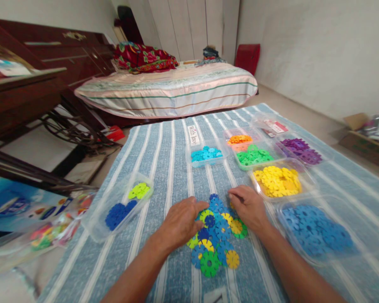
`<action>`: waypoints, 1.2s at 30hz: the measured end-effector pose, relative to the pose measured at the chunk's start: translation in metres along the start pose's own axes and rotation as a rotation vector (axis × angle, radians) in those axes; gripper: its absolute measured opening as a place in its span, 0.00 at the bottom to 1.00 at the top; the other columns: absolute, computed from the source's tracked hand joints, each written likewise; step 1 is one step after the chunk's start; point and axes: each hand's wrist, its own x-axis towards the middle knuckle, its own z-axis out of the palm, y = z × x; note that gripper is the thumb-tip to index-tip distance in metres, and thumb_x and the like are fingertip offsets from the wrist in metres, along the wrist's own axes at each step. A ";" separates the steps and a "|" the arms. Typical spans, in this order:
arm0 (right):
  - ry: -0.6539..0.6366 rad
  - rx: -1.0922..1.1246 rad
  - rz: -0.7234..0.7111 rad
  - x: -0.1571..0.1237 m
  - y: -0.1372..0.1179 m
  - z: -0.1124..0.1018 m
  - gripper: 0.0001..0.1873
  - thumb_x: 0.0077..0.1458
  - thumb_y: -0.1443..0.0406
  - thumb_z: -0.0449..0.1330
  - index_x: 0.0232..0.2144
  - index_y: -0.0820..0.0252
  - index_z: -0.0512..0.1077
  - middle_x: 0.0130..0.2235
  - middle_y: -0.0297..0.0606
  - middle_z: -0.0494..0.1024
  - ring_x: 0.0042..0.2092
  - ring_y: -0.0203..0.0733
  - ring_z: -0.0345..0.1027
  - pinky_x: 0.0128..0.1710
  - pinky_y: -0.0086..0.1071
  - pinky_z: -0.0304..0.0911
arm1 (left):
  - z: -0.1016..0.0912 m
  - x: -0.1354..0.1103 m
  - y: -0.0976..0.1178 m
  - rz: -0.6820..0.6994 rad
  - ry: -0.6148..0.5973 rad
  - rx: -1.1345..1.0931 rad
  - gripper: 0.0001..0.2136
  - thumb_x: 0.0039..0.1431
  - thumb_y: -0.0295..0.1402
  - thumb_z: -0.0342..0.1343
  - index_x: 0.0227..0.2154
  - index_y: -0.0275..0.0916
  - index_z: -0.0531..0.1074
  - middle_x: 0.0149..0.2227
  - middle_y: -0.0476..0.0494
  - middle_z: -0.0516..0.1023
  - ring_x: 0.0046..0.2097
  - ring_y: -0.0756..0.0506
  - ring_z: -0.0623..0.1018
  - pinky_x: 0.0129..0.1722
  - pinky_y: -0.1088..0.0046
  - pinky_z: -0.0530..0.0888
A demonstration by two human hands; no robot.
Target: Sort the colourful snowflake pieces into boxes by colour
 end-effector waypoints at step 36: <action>0.022 0.002 -0.024 -0.005 0.006 0.004 0.10 0.53 0.63 0.53 0.31 0.55 0.75 0.32 0.35 0.76 0.37 0.41 0.67 0.39 0.35 0.62 | -0.008 -0.027 -0.025 -0.221 0.239 -0.933 0.08 0.44 0.37 0.57 0.23 0.36 0.70 0.20 0.54 0.67 0.24 0.53 0.65 0.25 0.78 0.62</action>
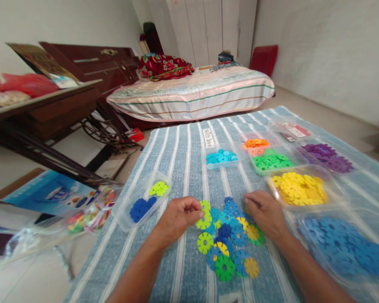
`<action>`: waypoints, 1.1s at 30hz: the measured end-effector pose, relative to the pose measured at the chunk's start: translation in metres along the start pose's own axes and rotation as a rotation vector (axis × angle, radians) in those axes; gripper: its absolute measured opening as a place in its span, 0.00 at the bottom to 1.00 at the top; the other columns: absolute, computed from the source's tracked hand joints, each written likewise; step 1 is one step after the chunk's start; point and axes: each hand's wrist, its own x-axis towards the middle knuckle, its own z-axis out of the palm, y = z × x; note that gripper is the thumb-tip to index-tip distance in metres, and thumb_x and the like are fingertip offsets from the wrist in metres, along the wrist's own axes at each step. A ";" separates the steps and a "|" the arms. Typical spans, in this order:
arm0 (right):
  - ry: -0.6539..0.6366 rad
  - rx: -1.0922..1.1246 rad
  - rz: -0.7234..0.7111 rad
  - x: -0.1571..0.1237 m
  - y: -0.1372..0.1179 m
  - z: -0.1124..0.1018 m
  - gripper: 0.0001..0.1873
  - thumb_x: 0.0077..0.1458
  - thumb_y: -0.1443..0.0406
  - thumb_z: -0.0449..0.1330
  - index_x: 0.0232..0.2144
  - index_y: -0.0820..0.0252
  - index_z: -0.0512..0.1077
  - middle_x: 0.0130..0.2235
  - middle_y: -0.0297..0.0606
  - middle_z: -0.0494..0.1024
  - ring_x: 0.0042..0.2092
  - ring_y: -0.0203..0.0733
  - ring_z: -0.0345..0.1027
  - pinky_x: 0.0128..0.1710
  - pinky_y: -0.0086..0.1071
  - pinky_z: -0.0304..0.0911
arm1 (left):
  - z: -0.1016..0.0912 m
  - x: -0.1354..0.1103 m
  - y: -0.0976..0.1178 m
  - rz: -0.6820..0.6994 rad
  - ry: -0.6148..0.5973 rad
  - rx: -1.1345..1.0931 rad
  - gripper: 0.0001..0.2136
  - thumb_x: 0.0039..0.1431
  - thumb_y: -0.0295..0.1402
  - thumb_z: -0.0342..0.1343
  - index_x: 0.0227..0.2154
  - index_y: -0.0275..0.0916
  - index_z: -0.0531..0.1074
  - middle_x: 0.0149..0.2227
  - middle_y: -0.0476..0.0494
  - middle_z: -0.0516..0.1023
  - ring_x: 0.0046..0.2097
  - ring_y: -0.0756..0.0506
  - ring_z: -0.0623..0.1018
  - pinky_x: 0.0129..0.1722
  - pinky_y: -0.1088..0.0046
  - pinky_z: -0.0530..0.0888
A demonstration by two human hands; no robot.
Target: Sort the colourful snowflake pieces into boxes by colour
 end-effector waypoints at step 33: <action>-0.013 0.010 0.002 0.000 0.001 -0.001 0.10 0.54 0.62 0.53 0.31 0.56 0.75 0.32 0.35 0.76 0.37 0.41 0.67 0.40 0.35 0.61 | 0.017 -0.026 -0.010 0.074 -0.177 0.804 0.04 0.45 0.32 0.52 0.27 0.40 0.67 0.30 0.50 0.70 0.31 0.49 0.68 0.29 0.74 0.57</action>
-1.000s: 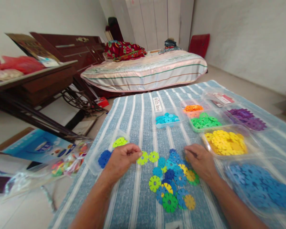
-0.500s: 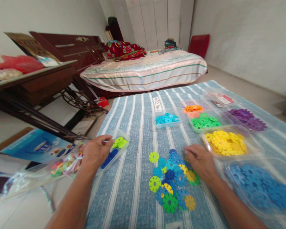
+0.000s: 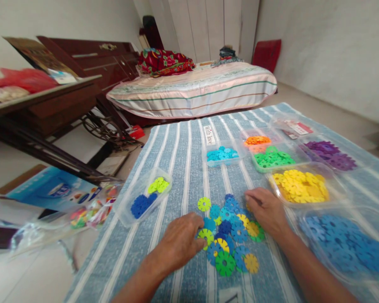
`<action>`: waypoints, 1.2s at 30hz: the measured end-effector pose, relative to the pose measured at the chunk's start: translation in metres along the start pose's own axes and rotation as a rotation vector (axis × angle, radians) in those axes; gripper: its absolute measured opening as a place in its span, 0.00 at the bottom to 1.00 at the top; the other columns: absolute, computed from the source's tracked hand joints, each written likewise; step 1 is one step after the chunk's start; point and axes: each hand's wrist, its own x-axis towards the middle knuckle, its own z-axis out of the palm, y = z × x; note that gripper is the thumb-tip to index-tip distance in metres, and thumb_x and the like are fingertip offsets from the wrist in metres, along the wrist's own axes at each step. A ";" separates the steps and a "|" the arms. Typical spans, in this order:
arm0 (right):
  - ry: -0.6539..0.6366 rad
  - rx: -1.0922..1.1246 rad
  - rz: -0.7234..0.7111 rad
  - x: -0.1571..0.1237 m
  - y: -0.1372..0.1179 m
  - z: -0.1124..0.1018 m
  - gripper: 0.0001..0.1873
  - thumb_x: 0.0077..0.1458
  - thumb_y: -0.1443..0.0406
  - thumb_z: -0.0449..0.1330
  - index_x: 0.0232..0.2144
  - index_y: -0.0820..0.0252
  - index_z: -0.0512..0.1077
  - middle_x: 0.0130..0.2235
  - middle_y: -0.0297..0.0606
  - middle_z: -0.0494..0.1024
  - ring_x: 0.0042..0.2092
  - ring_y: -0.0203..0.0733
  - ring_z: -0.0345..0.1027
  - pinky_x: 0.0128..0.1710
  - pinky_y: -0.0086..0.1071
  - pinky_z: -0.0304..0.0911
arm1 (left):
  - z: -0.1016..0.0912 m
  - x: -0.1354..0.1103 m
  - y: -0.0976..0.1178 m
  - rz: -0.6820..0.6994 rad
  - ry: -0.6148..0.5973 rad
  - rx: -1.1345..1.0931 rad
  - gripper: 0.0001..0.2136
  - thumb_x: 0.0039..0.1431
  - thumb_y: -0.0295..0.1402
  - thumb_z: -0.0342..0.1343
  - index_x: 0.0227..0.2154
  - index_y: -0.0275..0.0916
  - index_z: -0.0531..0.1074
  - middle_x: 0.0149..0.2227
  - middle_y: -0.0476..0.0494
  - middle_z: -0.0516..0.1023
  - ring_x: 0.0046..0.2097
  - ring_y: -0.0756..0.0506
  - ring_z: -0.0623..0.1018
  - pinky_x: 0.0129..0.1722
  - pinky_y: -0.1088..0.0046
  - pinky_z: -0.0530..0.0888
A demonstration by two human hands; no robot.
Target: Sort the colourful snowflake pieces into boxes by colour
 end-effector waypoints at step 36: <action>-0.002 -0.018 0.003 0.000 -0.003 -0.001 0.11 0.54 0.63 0.52 0.31 0.56 0.75 0.32 0.35 0.76 0.37 0.41 0.67 0.39 0.35 0.62 | -0.052 0.021 -0.048 -0.159 0.376 -0.063 0.12 0.55 0.40 0.45 0.30 0.40 0.71 0.28 0.49 0.74 0.32 0.47 0.73 0.34 0.74 0.66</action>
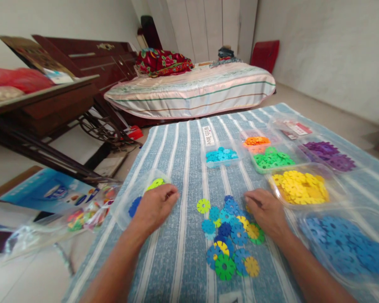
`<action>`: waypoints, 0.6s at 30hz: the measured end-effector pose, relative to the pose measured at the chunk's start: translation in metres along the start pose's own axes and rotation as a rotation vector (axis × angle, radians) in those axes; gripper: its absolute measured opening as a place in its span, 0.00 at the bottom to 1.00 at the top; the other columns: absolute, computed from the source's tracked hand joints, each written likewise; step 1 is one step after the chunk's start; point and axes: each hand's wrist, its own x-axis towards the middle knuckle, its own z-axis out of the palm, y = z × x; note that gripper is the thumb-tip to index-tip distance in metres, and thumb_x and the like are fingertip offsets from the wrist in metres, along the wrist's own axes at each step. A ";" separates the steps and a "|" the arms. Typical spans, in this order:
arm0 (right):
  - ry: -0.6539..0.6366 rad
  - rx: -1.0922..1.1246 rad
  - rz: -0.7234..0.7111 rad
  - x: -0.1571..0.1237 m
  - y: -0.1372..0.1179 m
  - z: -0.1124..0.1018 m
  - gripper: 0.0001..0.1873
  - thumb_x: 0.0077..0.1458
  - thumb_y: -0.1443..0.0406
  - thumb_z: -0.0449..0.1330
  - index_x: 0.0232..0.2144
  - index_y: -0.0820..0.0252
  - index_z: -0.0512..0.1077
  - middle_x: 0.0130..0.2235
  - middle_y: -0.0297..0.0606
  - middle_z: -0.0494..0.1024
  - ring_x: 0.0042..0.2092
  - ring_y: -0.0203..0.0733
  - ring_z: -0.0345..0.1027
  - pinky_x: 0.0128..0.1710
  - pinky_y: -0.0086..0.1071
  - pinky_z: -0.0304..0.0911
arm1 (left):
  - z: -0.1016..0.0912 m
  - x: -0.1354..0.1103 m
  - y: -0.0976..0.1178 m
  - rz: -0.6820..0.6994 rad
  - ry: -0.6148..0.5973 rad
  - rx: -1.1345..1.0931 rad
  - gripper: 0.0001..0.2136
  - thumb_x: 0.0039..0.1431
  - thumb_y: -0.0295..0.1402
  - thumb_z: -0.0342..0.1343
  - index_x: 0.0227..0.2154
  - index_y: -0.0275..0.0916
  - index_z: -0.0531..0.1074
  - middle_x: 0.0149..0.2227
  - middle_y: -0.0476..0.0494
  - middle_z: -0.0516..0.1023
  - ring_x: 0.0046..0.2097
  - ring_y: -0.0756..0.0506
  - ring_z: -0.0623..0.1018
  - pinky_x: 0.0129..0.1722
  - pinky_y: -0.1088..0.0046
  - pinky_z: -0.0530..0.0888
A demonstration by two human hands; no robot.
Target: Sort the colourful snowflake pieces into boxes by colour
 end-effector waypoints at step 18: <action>0.017 0.005 -0.018 0.000 0.001 0.001 0.11 0.53 0.63 0.52 0.31 0.55 0.75 0.33 0.36 0.77 0.37 0.41 0.68 0.40 0.35 0.62 | 0.055 0.009 0.024 0.070 -0.192 -0.111 0.06 0.44 0.32 0.55 0.27 0.39 0.66 0.25 0.52 0.69 0.29 0.49 0.70 0.28 0.75 0.61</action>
